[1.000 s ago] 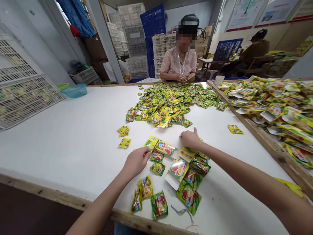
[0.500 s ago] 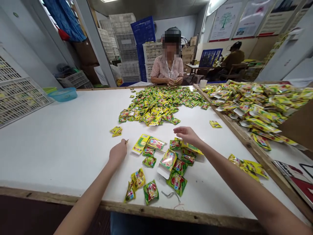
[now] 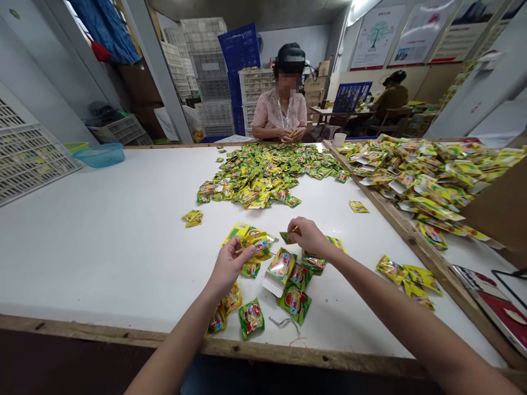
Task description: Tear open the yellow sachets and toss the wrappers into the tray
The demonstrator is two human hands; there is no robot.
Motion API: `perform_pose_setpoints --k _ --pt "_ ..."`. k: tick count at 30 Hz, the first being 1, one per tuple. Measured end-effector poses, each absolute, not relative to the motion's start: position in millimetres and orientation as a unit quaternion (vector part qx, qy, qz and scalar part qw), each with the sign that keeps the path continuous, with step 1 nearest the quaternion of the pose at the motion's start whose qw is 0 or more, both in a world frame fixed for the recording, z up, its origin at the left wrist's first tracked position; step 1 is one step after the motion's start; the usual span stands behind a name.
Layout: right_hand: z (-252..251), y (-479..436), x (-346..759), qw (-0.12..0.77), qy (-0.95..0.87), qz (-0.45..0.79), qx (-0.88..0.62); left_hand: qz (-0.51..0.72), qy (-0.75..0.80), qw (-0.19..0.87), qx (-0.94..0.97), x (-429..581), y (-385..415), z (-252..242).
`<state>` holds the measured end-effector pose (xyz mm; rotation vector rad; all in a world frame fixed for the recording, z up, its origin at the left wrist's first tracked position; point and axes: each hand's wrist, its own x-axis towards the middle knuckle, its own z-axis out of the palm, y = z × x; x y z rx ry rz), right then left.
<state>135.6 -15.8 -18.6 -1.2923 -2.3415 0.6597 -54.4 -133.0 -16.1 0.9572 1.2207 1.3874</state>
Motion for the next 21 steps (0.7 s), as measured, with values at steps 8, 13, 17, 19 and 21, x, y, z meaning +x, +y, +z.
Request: perform_pose_setpoints --k 8,13,17,19,21 --pt "-12 -80 123 0.415 -0.437 0.719 -0.345 0.631 0.501 0.454 0.380 -10 -131 -27" --pt "3 -87 132 0.356 -0.468 0.739 -0.329 0.554 0.573 0.321 0.512 -6 -125 -27" --pt "-1 -68 159 0.440 -0.507 0.613 -0.416 0.294 0.533 0.190 0.770 -16 -111 -26" --pt "-6 -56 174 0.489 -0.456 0.589 -0.454 0.147 0.457 0.077 0.874 -24 -101 -30" --pt "-12 -47 187 0.511 -0.395 0.603 -0.468 0.052 0.368 -0.012 0.928 -29 -93 -36"
